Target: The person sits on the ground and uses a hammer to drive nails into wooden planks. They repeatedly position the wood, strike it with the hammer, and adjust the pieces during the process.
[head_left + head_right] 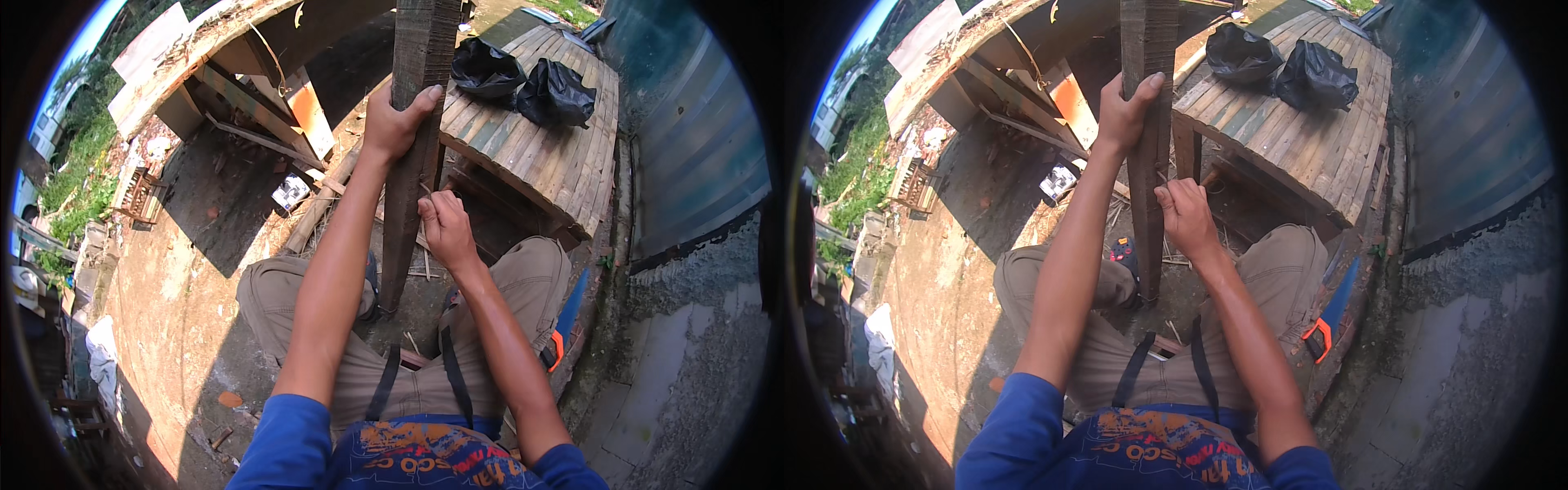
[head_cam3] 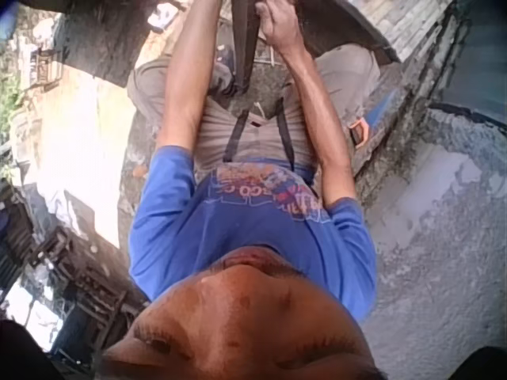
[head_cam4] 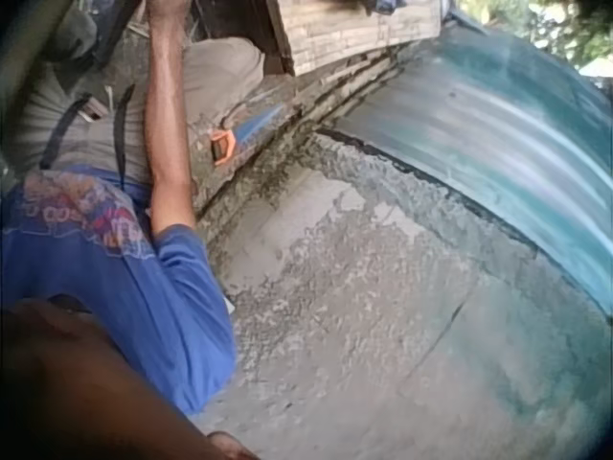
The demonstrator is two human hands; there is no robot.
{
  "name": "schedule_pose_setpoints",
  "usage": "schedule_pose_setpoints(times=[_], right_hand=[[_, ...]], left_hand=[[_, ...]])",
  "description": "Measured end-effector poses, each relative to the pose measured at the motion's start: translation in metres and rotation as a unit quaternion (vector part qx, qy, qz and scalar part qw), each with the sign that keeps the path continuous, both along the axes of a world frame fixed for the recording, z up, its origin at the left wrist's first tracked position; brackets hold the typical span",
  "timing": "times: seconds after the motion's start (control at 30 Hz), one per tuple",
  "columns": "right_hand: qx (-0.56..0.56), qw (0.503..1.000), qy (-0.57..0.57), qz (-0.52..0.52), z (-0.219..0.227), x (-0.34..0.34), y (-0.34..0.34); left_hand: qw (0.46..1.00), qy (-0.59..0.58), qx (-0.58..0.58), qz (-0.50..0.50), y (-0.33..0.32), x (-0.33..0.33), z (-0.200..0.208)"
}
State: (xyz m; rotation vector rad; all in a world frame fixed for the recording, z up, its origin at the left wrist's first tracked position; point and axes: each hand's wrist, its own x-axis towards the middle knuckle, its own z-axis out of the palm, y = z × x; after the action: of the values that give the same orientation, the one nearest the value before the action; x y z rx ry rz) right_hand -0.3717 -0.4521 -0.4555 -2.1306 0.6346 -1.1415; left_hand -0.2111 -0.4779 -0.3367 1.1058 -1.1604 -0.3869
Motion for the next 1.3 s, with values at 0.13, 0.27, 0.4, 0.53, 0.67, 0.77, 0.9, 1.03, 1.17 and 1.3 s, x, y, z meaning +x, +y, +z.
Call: schedule_pose_setpoints(times=[0.13, 0.27, 0.4, 0.53, 0.67, 0.77, 0.9, 1.03, 1.17, 1.3], right_hand=[[-0.267, 0.952, 0.142, 0.038, 0.027, -0.031, -0.042], [-0.433, 0.862, 0.247, 0.095, 0.070, -0.039, -0.073], [-0.374, 0.896, 0.228, 0.075, 0.056, -0.026, -0.061], [-0.014, 0.994, 0.096, 0.053, 0.019, -0.006, -0.019], [0.202, 0.976, 0.020, 0.083, 0.024, 0.006, 0.012], [-0.109, 0.976, 0.144, 0.119, 0.035, -0.007, -0.023], [-0.430, 0.860, 0.239, 0.138, 0.080, -0.012, -0.064], [-0.321, 0.906, 0.233, 0.147, 0.068, -0.003, -0.052], [0.136, 0.979, 0.023, 0.153, 0.022, 0.006, -0.007], [0.196, 0.969, 0.002, 0.153, 0.024, 0.007, 0.005]], left_hand=[[1.000, -0.009, 0.012, -0.012, -0.002, -0.008, 0.001], [1.000, -0.017, 0.006, -0.001, -0.007, -0.005, -0.004], [1.000, 0.005, 0.011, -0.009, -0.008, 0.004, -0.006], [1.000, 0.014, 0.003, -0.020, -0.007, 0.013, -0.001], [1.000, 0.010, -0.010, -0.017, 0.004, 0.020, -0.003], [1.000, 0.007, -0.002, -0.006, 0.011, 0.023, -0.001], [1.000, 0.002, -0.018, 0.008, 0.010, 0.027, -0.001], [1.000, 0.018, 0.002, -0.003, 0.012, 0.034, -0.003], [1.000, 0.010, 0.007, -0.025, 0.006, 0.029, -0.004], [0.999, 0.015, 0.002, -0.038, 0.007, 0.025, -0.002]])
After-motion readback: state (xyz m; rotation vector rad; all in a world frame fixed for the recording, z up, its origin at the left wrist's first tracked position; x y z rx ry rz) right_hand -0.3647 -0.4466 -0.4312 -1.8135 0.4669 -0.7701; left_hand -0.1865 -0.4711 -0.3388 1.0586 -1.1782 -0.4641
